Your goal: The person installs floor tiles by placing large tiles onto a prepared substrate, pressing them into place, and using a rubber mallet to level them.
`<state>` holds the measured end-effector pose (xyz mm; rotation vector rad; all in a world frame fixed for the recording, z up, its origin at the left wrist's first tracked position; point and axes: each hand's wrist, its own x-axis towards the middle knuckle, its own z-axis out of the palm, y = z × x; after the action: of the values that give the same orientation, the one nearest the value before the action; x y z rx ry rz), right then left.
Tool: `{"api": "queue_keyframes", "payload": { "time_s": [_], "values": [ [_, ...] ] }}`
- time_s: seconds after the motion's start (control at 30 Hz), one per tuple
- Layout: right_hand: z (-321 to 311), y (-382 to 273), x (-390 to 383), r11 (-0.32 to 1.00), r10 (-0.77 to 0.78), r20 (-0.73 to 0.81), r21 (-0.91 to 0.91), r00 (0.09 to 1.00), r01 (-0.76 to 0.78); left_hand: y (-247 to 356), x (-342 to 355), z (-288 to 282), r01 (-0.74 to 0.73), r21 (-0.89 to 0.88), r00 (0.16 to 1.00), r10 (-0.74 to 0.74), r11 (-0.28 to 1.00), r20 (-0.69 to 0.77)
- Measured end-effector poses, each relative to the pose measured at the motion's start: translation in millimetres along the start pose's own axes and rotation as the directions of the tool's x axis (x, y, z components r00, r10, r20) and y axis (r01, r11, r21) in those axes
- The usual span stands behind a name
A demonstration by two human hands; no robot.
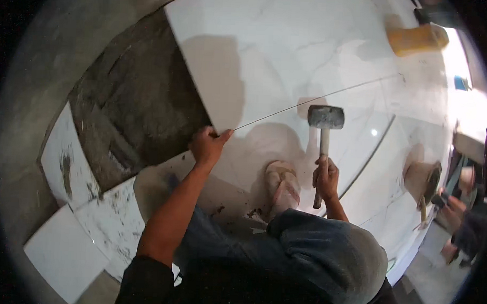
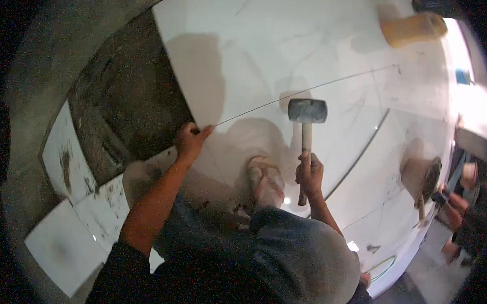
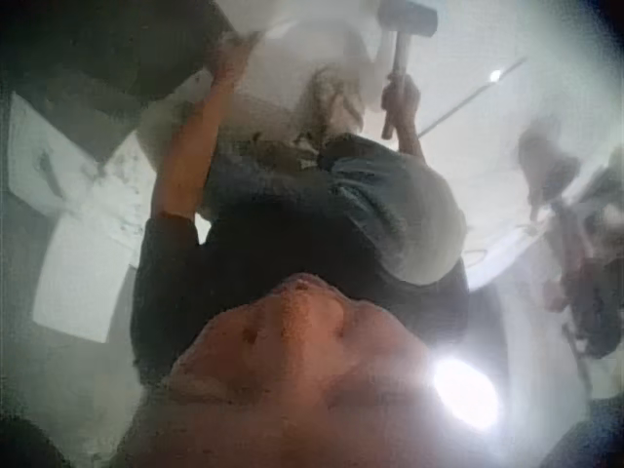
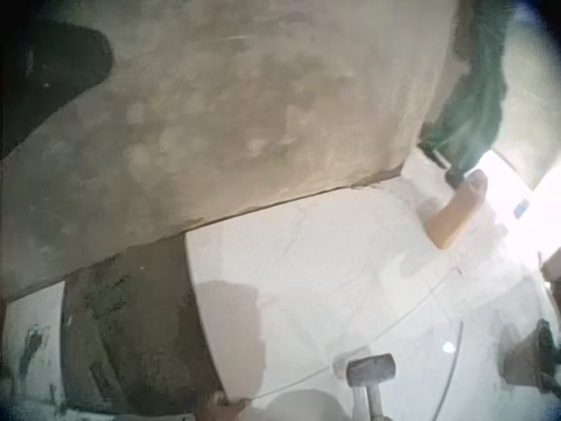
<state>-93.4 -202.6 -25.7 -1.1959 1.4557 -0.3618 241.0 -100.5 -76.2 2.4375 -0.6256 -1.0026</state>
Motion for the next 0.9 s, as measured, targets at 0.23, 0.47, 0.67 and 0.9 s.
{"api": "queue_keyframes", "payload": {
  "time_s": [0.23,0.47,0.67,0.9],
  "values": [
    [-14.0,26.1,4.4,0.974,0.164,-0.244,0.194,0.956,-0.117,-31.8,4.1,8.3,-0.085,0.223,0.941,0.152,0.971,-0.301],
    [18.0,13.9,11.0,0.871,0.263,-0.422,0.491,0.868,-0.026,-41.3,31.2,-13.8,-0.286,0.689,0.849,0.51,0.666,-0.14],
    [8.0,-15.6,13.6,0.954,-0.194,-0.793,-0.289,0.577,-0.075,21.0,8.2,12.6,-0.48,0.664,0.831,0.539,0.573,0.136],
    [22.9,-100.9,173.7,0.612,-0.648,-0.118,-0.668,0.753,0.423,137.9,35.2,85.5,-0.811,0.533,0.543,0.652,0.242,0.529]
  ]
}}
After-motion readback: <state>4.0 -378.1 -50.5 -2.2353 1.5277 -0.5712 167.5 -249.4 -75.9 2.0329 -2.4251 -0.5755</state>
